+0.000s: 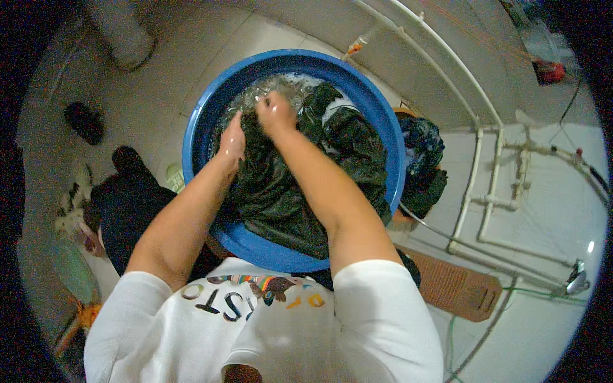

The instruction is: The person hand-washes dark green garments in a blue plastic basin filled with soapy water. They scrub the fabric by hand, wring out the water, and place the wet items into a separate orange basin. The person repeats this process for multiple pieces of clothing.

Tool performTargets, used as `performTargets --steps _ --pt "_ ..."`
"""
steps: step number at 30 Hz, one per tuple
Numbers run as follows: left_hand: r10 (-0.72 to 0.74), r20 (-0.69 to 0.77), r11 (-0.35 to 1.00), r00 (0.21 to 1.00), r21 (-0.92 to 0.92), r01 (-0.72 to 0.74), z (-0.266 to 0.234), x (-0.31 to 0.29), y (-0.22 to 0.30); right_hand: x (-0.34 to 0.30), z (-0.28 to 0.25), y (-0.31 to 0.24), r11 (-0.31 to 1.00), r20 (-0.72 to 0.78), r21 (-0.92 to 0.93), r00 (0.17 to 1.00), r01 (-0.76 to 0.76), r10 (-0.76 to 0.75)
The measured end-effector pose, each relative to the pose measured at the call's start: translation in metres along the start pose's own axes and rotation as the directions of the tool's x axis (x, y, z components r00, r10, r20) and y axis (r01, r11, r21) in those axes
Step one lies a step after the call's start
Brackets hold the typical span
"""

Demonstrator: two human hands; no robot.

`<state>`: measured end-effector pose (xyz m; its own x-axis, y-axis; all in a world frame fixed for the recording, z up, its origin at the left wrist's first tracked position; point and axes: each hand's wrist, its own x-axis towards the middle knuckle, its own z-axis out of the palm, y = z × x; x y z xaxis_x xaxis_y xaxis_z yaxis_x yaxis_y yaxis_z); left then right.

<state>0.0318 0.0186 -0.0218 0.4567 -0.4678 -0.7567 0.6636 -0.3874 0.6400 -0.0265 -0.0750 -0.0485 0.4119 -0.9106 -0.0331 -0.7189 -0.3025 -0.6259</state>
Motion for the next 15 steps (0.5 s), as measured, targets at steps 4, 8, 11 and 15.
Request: performTargets --steps 4,8,11,15 --pt "0.297 -0.002 0.954 0.955 -0.045 -0.297 -0.012 0.007 0.005 0.031 0.001 0.037 0.99 0.094 0.081 0.99 -0.115 0.108" --pt "0.417 -0.141 0.9 0.898 -0.079 -0.43 -0.006 0.011 -0.001 0.024 0.007 0.075 0.962 0.348 -0.27 0.935 0.029 0.069" --pt "0.444 -0.009 0.891 0.896 -0.097 -0.443 -0.008 0.011 0.001 0.031 0.013 0.068 0.902 0.393 -0.429 0.887 -0.056 0.242" --pt "0.526 0.137 0.851 0.84 -0.074 -0.52 -0.01 0.021 0.004 0.028 0.029 0.051 0.987 0.161 -0.135 0.985 0.084 -0.062"
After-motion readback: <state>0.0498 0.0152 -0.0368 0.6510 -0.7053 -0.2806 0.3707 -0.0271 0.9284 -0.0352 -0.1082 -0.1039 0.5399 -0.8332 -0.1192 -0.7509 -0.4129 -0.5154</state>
